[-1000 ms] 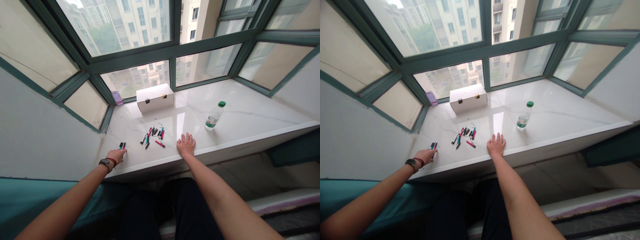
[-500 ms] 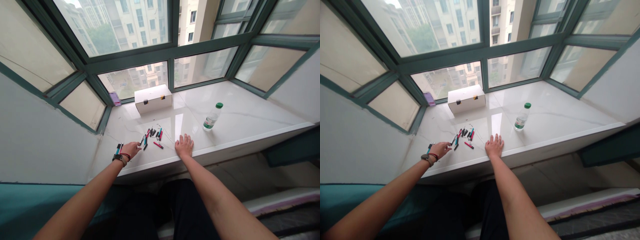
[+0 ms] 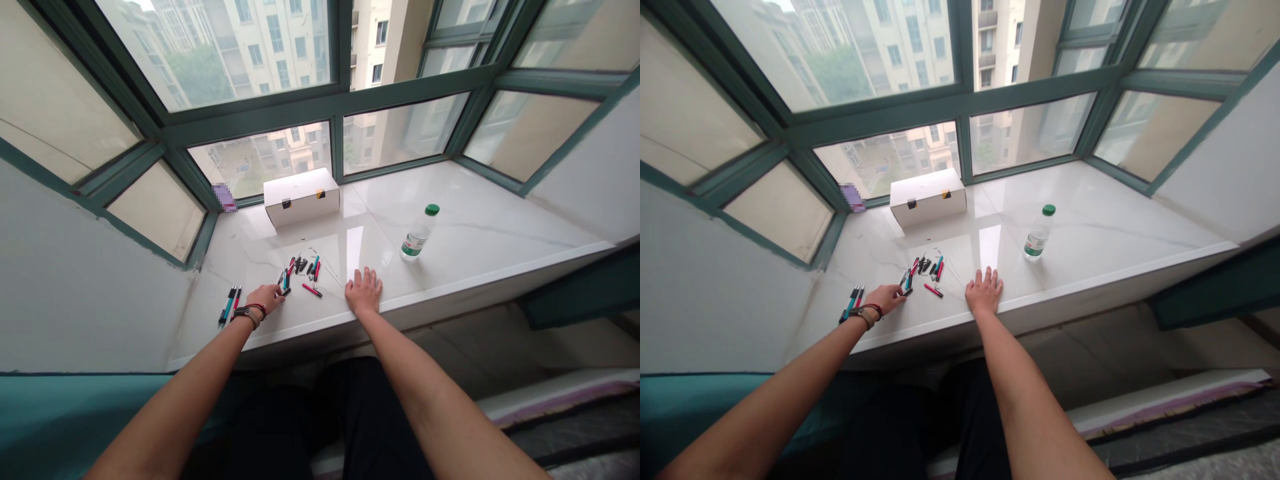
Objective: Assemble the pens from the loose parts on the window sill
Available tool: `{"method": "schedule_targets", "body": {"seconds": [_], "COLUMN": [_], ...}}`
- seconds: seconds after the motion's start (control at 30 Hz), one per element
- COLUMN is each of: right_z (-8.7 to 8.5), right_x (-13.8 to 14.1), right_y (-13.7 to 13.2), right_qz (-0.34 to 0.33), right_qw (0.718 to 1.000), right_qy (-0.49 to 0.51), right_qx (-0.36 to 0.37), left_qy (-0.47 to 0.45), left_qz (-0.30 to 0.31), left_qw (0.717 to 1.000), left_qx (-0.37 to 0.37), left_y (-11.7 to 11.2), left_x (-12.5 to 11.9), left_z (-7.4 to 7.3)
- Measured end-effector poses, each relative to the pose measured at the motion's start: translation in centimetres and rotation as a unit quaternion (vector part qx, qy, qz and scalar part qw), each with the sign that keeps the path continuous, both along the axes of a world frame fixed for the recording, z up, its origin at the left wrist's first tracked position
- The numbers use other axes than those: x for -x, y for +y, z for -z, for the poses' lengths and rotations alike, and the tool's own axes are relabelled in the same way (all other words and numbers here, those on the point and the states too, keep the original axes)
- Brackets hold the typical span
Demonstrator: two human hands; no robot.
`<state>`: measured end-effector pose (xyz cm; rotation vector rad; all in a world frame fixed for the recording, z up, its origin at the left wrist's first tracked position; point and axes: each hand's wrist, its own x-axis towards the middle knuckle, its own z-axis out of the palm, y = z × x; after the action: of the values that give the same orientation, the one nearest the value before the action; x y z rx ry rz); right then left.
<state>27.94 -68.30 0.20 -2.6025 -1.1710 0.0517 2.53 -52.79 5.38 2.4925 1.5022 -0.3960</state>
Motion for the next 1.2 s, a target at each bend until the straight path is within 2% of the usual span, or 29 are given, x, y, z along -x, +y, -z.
{"method": "schedule_targets", "body": {"seconds": [0.2, 0.37, 0.43, 0.53, 0.67, 0.83, 1.0, 1.2], "right_z": [-0.2, -0.3, -0.3, -0.2, -0.1, -0.1, -0.1, 0.0], "right_x": [0.0, 0.0, 0.0, 0.0, -0.1, -0.1, -0.1, -0.1], "right_y": [0.0, -0.1, -0.1, 0.0, 0.0, 0.0, 0.0, 0.0], "right_qz": [-0.006, 0.001, 0.001, 0.003, -0.001, 0.0, 0.002, 0.0], "right_qw": [1.0, 1.0, 1.0, 1.0, 1.0, 1.0, 1.0, 1.0], "right_qy": [0.008, 0.004, 0.002, 0.003, 0.006, 0.008, 0.006, 0.007], "right_qx": [-0.002, 0.002, 0.001, 0.002, -0.001, 0.006, 0.006, 0.0], "left_qy": [-0.012, -0.057, -0.073, -0.104, -0.154, -0.151, -0.121, -0.112], "left_qz": [0.003, 0.017, 0.052, 0.144, 0.249, 0.328, 0.326, 0.309], "left_qw": [1.0, 0.996, 0.994, 0.983, 0.953, 0.929, 0.933, 0.941], "left_qx": [-0.01, -0.065, -0.057, -0.039, -0.075, -0.081, -0.09, -0.081], "left_y": [-0.3, -1.2, -1.8, -2.6, -3.7, -5.2, -5.7, -5.9], "left_x": [0.5, -0.4, -1.4, -3.2, -5.3, -6.9, -7.4, -6.5], "left_z": [0.0, -0.6, -0.6, -0.4, 0.5, 1.4, 1.5, 1.3]}}
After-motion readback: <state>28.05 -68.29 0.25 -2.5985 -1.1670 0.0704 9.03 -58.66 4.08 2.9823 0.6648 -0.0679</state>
